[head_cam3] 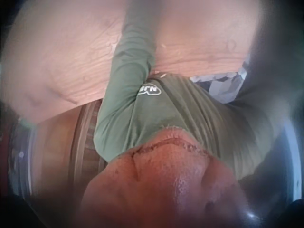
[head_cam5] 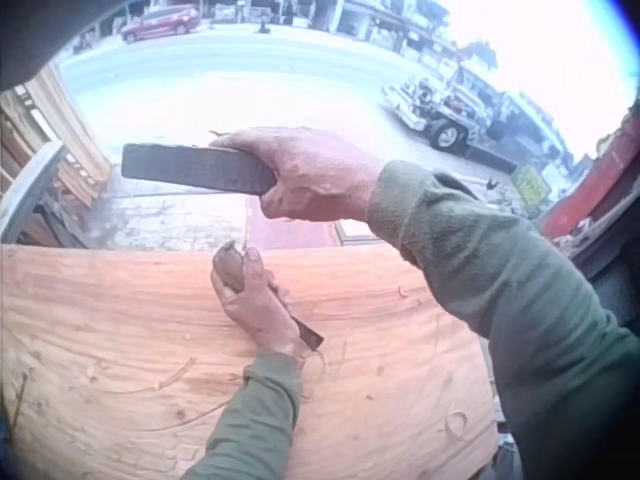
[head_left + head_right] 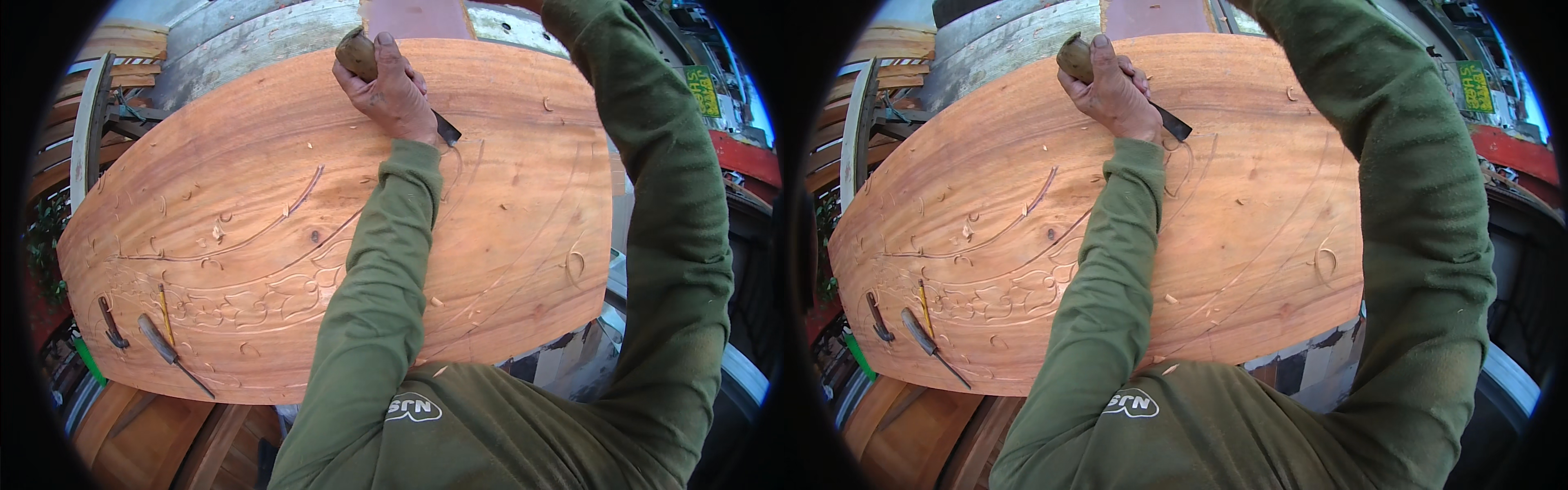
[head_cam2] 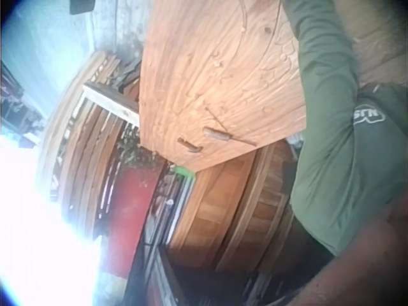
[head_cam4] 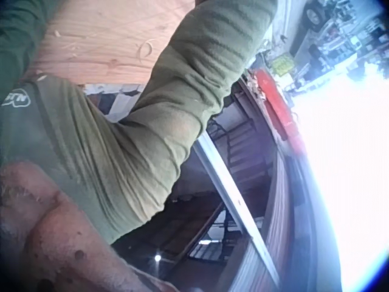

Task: The person carves decorative floral patterns into a large wooden board using a chisel and a wooden mallet. The person repeatedly strikes the chisel with the mallet to remove wood shavings and define the engraved lines.

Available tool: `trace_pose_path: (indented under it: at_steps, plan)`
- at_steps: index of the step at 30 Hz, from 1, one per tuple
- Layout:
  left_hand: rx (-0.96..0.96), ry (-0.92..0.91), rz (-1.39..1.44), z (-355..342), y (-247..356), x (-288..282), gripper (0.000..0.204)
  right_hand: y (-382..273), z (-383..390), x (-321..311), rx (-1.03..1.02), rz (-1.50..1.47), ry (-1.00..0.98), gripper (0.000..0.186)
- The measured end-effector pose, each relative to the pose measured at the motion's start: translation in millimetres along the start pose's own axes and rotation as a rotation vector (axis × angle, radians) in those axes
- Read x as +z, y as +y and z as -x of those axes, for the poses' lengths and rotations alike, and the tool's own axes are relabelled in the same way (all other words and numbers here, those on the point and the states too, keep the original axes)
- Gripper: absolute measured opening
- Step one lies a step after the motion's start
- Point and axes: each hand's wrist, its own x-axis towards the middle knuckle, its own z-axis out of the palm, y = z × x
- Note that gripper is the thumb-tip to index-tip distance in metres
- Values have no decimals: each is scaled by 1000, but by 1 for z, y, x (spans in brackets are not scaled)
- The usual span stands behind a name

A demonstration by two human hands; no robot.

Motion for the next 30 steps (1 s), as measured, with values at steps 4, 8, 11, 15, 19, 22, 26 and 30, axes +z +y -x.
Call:
trace_pose_path:
  at_steps: [4,8,11,15,19,22,26,30]
  plan:
    - [-23,42,28,6,0,4,37,-17,-12,-11,47,256,-571,69]
    - [19,85,13,6,4,0,36,-23,-21,-8,32,149,-255,70]
    - [-3,82,14,5,1,-8,36,-35,-15,3,18,166,-149,71]
    - [-2,185,2,8,-4,-4,37,-43,-22,-9,-95,344,-471,63]
    - [19,187,2,12,-1,-5,37,-46,-23,-6,-144,135,-89,66]
    - [9,241,-24,13,3,-4,37,-51,-20,-5,-72,339,-428,60]
    - [40,186,-56,22,-6,0,36,-41,-32,-21,-173,364,-532,53]
    - [17,158,-39,17,2,-7,35,-40,-28,6,16,204,-196,61]
